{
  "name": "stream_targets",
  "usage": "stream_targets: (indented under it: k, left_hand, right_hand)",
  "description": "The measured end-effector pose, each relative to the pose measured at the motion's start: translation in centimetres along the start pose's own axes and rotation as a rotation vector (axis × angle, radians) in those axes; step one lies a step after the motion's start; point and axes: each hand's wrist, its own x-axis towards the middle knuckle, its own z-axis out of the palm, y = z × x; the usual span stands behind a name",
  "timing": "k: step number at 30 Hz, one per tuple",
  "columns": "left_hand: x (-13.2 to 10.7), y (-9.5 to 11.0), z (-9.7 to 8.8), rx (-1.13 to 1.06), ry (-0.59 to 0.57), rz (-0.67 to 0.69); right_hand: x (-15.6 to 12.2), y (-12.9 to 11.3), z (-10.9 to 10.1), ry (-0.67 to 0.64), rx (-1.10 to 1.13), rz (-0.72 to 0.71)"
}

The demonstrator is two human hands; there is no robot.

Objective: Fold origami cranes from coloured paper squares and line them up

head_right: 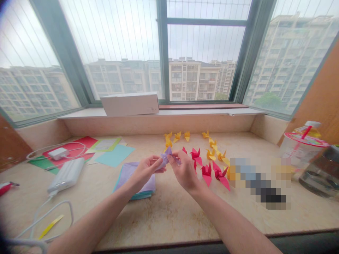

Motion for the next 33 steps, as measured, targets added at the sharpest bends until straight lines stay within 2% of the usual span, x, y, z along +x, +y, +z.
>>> stream_targets:
  k: [3,9,15,21,27,30,33]
  left_hand:
    - [0.0,-0.2,0.1,-0.003,-0.061,-0.03]
    - [0.0,-0.1,0.0,0.066,-0.072,0.085]
    - [-0.2,0.1,0.1,0.133,-0.038,0.149]
    - [0.3,0.0,-0.3,0.09,0.045,0.144]
    - [0.2,0.7,-0.4,0.03,0.096,0.143]
    - [0.2,0.8,-0.5,0.014,0.121,0.149]
    - [0.3,0.6,-0.6,0.013,0.124,0.146]
  right_hand:
    - [-0.1,0.0,0.2,-0.032,-0.017,-0.029]
    - [0.0,0.2,0.0,-0.022,-0.051,0.012]
    - [0.1,0.2,-0.2,-0.022,0.009,0.036]
    - [0.5,0.0,-0.2,-0.117,0.204,0.093]
    - [0.5,-0.4,-0.3,-0.135,0.235,0.184]
    - [0.2,0.0,-0.1,-0.125,0.164,0.112]
    - [0.0,0.4,0.0,-0.139,0.062,-0.05]
